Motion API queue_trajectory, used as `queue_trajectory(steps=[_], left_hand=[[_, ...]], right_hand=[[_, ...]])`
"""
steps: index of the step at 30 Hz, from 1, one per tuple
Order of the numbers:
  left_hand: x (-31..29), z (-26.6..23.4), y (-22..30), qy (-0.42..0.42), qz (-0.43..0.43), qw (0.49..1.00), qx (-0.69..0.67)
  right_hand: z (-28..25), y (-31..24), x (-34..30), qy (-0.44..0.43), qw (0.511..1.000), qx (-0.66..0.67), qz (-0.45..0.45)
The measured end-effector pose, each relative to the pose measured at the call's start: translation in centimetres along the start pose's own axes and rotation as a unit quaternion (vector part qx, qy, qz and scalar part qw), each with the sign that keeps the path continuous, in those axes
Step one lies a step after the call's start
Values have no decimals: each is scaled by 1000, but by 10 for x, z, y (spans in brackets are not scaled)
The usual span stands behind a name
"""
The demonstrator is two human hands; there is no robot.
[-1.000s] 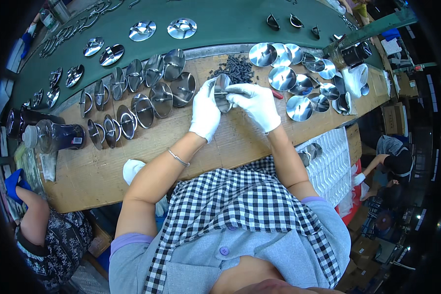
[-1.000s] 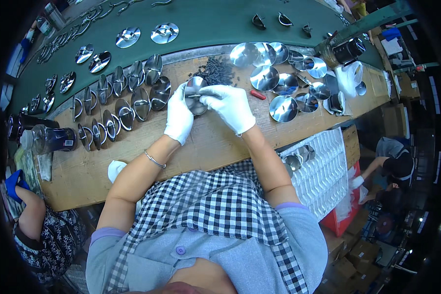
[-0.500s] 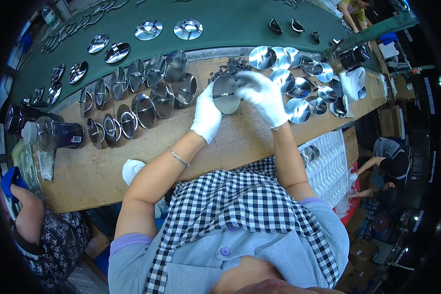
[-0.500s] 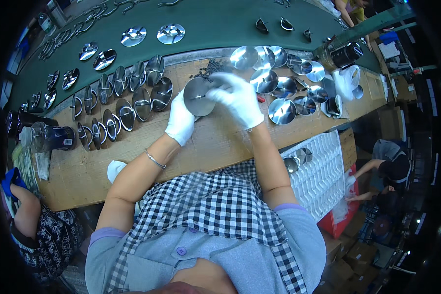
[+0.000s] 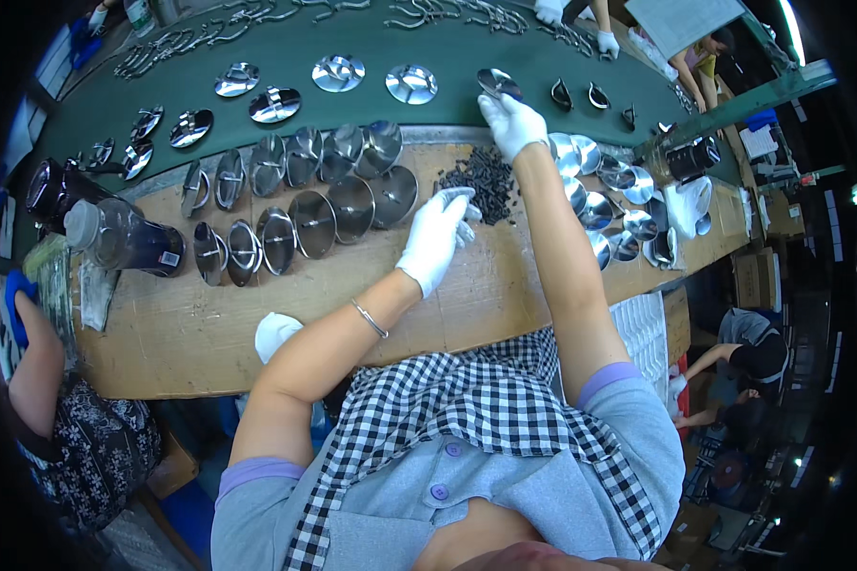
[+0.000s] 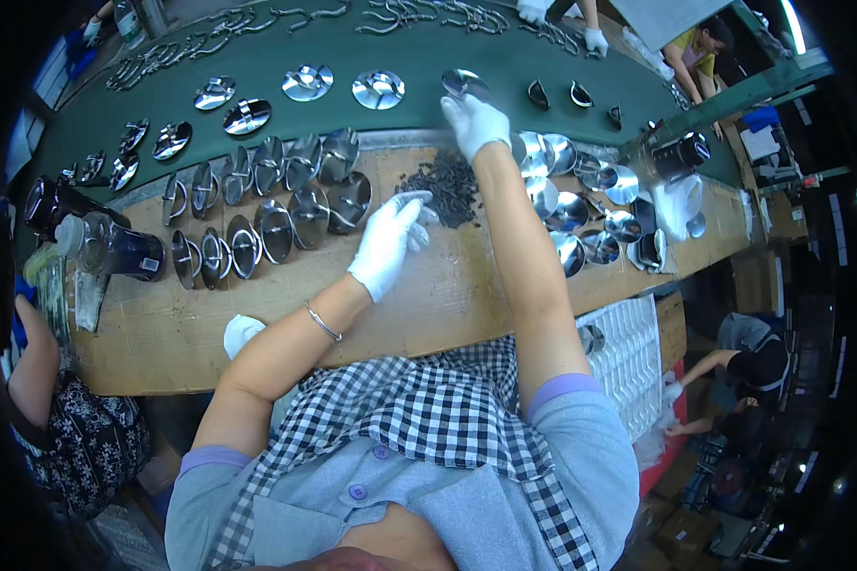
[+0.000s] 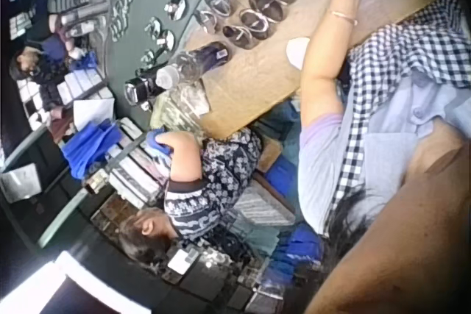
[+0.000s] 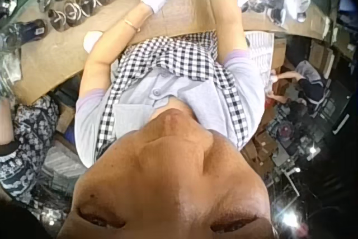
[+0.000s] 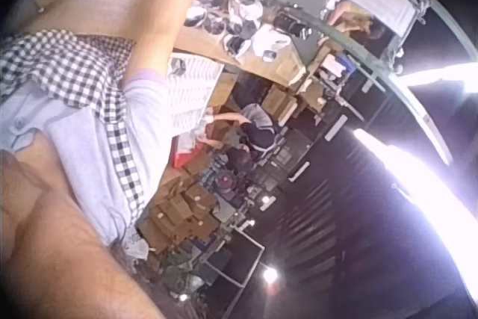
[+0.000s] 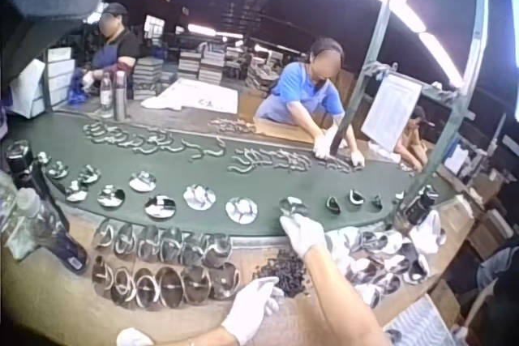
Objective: The person assembles small metal components by hand, inserting pins into circular metal housings, then placing the completed assemblies into a plastic tray.
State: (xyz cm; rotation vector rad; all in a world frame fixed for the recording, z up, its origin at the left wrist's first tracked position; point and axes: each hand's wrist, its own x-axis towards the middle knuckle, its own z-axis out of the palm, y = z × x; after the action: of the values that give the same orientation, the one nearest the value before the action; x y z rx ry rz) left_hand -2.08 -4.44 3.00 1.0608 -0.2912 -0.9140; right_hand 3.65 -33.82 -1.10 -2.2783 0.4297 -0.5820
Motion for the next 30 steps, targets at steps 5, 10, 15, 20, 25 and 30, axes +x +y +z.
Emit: queue_trajectory(steps=[5,10,15,20,25,30], left_hand=[[-3,-8,-8,17,-4,1000,5],[-1,-8,-8,23,1,1000,-4],[8,-12,-16,48,17,997,-64],[6,-3,-2,81,136,986,47],[-3,1,6,57,85,989,104],[-3,-4,1,31,53,993,97]], right_hand=[[63,-109,22,-22,985,158,67],[60,-123,18,-56,998,-13,21],[5,-176,-60,-59,995,72,44],[-31,-172,-147,-53,985,131,100],[-41,-141,-178,115,950,251,144],[-48,-156,-187,-69,950,211,220]])
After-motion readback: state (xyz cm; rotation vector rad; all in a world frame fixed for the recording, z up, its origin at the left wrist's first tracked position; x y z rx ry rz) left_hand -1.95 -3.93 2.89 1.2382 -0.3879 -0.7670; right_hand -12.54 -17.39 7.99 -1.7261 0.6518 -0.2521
